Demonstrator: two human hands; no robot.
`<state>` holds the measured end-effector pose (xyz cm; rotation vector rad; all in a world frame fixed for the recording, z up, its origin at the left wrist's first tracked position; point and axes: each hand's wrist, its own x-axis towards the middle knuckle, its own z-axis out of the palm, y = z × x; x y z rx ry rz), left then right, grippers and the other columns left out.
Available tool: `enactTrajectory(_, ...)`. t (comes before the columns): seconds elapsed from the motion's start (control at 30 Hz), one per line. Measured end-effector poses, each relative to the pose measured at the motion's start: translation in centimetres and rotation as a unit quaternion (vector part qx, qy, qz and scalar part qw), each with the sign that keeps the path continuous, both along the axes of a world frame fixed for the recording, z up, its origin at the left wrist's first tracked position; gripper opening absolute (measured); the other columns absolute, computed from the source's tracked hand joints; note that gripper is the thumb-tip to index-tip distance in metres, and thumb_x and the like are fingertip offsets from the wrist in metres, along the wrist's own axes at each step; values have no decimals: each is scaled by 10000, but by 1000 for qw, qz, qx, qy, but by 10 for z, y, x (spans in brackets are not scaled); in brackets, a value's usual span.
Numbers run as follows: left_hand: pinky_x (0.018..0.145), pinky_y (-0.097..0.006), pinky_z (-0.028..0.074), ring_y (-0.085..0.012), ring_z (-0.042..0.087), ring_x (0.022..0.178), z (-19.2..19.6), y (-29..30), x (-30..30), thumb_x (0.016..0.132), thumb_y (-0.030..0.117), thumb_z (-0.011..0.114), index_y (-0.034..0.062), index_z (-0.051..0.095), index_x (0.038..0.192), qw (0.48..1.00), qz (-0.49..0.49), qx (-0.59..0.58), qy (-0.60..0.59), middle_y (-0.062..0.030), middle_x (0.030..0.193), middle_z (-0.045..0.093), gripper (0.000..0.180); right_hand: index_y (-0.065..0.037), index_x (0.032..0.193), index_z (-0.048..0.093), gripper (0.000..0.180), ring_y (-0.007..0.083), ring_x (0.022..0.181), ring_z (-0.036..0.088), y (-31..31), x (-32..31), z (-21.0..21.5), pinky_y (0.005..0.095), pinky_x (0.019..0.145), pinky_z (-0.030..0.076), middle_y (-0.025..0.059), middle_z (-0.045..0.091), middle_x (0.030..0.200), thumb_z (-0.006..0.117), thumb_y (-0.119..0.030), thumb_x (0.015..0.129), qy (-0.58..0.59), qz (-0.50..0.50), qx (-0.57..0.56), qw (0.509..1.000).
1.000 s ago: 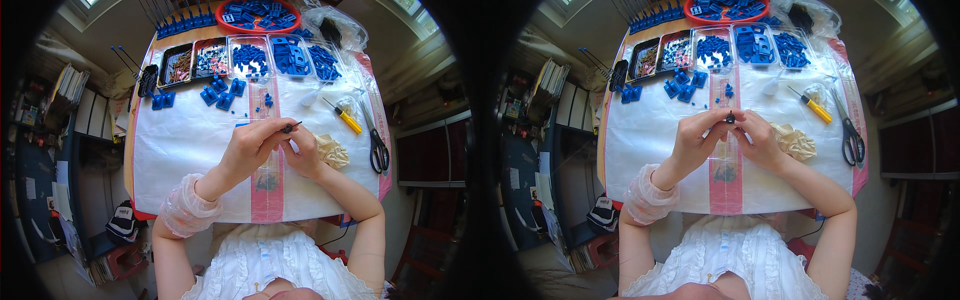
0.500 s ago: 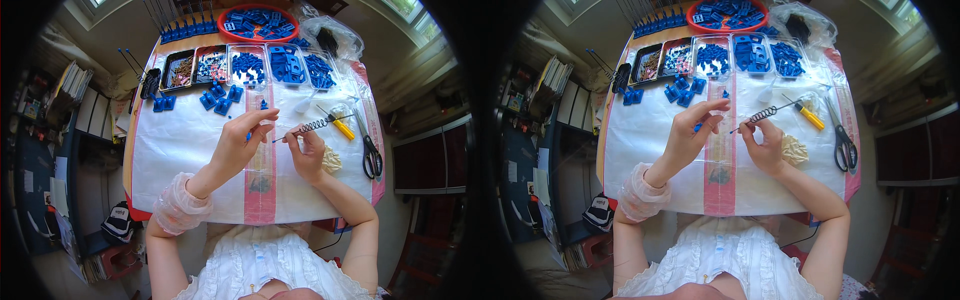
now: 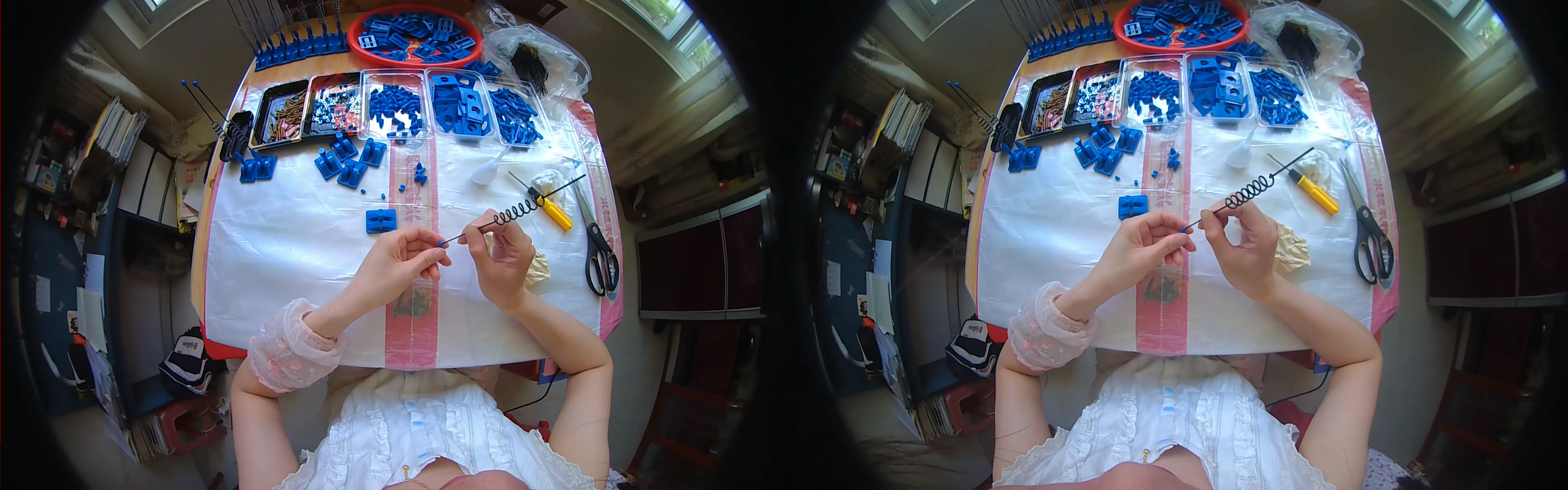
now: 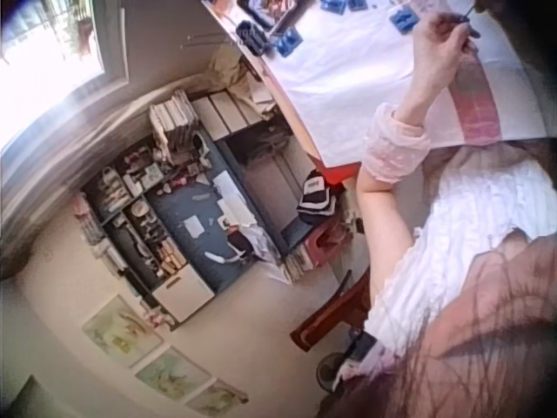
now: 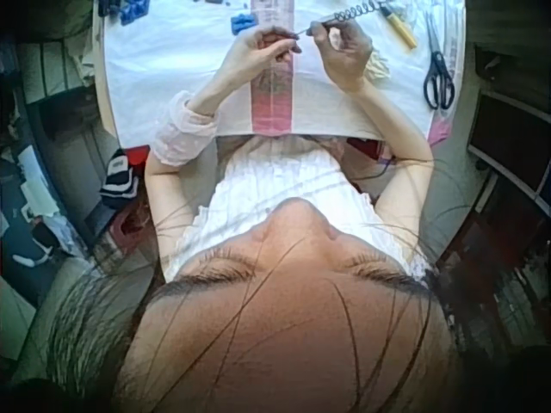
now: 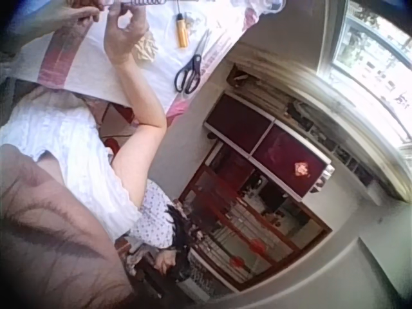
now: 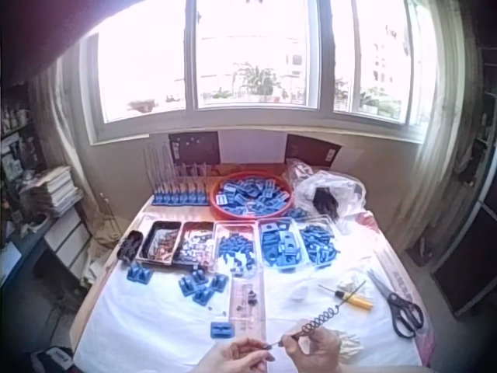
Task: Assembling blue plastic components with a wire spring tool.
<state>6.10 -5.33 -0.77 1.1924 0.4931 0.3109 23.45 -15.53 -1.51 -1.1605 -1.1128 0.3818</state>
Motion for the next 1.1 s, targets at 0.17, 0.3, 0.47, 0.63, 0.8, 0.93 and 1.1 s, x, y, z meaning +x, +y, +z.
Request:
enactTrajectory(0.17, 735, -209, 544, -60, 655, 789, -9, -1, -2, 1039, 66, 644, -28, 657, 1160, 1000, 3, -14, -17, -107, 1024, 764, 154, 27, 976, 633, 79, 128, 830, 677, -3, 1, 3, 284, 800, 522, 86, 721, 898, 681, 84, 949, 0, 24, -23, 999)
enactTrajectory(0.3, 738, -205, 541, -57, 654, 793, -7, -1, -3, 1043, 71, 641, -28, 671, 1145, 1000, 9, -12, -18, -113, 1038, 768, 146, 42, 999, 630, 35, 146, 862, 669, -2, 2, 7, 293, 815, 524, 103, 698, 921, 647, 71, 986, 76, 50, -29, 995)
enactTrajectory(0.47, 737, -196, 535, -48, 658, 800, -8, 2, -4, 1063, 96, 616, -17, 677, 1158, 999, 3, -34, -23, -109, 1047, 770, 160, 51, 1018, 627, 22, 148, 860, 657, -2, 4, 11, 297, 817, 526, 101, 691, 924, 642, 43, 1005, 88, 62, -44, 993)
enactTrajectory(0.63, 747, -189, 530, -45, 654, 821, -11, 4, -5, 1094, 145, 575, 5, 659, 1175, 996, -14, -85, -15, -88, 1044, 749, 182, 38, 1002, 631, 33, 162, 838, 655, -1, 3, 3, 299, 784, 519, 102, 691, 897, 648, 63, 988, 42, 68, -10, 997)
enactTrajectory(0.8, 759, -189, 524, -48, 631, 823, -16, 6, -6, 1100, 164, 571, 28, 631, 1171, 985, -28, -166, -30, -53, 1009, 701, 165, 26, 973, 632, 96, 197, 783, 662, -1, 5, 6, 308, 711, 517, 108, 687, 860, 670, 106, 936, -79, 70, 6, 994)
enactTrajectory(0.93, 769, -193, 520, -58, 623, 822, -16, 7, -8, 1093, 160, 582, 43, 620, 1158, 966, -41, -245, -68, -46, 996, 680, 139, 19, 962, 636, 119, 210, 749, 664, 1, 4, 9, 319, 674, 520, 111, 684, 846, 673, 122, 914, -105, 73, 25, 992)
enactTrajectory(1.1, 761, -203, 518, -67, 625, 825, -16, 10, -9, 1078, 141, 598, 49, 626, 1134, 955, -47, -285, -67, -42, 993, 682, 111, 9, 944, 648, 141, 229, 721, 655, 0, 4, 10, 335, 645, 506, 115, 682, 822, 697, 123, 877, -150, 73, 43, 985)
